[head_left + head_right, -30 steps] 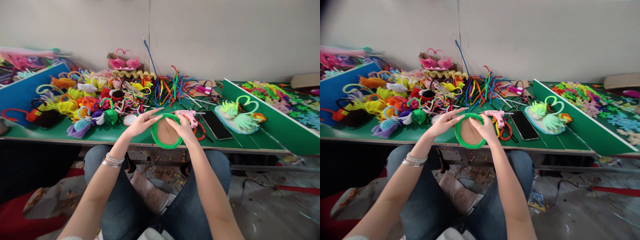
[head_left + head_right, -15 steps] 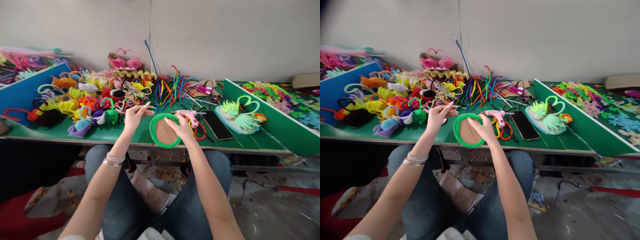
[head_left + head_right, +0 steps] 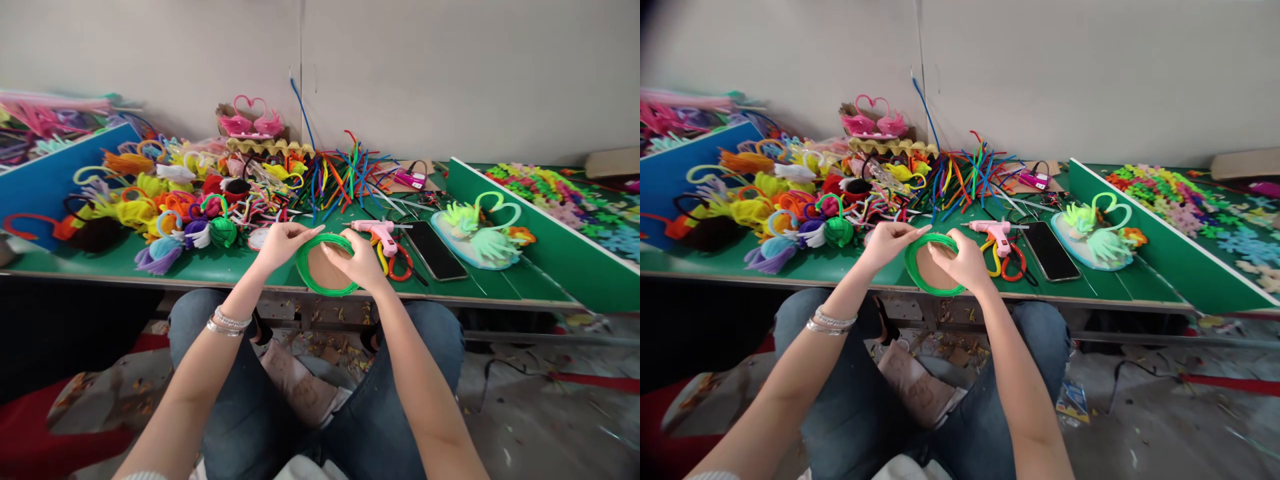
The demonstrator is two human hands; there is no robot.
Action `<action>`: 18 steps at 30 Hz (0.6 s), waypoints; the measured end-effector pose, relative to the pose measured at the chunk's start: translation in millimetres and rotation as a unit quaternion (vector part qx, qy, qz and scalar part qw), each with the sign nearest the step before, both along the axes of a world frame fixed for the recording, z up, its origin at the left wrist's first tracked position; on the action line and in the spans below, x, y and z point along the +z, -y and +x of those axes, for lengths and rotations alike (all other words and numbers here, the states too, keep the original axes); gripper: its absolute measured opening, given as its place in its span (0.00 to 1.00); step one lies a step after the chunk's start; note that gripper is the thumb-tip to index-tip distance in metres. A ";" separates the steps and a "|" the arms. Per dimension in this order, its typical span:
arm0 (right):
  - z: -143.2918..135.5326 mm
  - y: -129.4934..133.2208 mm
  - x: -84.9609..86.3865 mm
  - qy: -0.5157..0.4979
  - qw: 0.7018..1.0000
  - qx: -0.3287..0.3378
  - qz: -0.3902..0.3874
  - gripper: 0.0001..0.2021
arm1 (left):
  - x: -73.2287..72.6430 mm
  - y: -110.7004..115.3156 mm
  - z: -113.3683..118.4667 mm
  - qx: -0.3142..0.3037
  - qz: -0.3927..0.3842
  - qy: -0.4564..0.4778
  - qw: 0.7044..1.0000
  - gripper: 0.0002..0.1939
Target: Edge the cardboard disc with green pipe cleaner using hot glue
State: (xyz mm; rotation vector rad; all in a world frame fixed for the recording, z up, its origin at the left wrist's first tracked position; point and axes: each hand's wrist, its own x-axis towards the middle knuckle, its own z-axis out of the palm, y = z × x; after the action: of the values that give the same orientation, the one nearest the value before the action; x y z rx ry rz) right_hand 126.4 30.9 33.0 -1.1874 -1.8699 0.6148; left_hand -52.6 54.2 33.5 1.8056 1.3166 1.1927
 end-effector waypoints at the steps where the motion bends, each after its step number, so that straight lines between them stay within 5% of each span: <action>1: -0.2 0.6 0.2 0.005 1.000 0.000 0.003 0.15 | 1.3 0.5 -0.5 0.008 0.005 -0.002 1.000 0.20; 9: 0.2 1.8 0.3 0.015 1.000 0.010 0.006 0.15 | 15.1 4.0 -12.4 0.068 0.038 0.064 0.995 0.15; 18: -3.2 4.9 -2.1 0.034 0.998 0.044 -0.011 0.12 | 5.7 3.3 -3.6 -0.033 0.125 -0.054 0.990 0.15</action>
State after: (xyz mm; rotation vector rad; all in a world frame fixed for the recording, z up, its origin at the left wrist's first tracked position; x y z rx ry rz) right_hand 123.2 26.0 30.9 -1.1578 -1.9858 0.6532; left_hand -56.2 50.9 39.2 2.1000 1.1991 1.2862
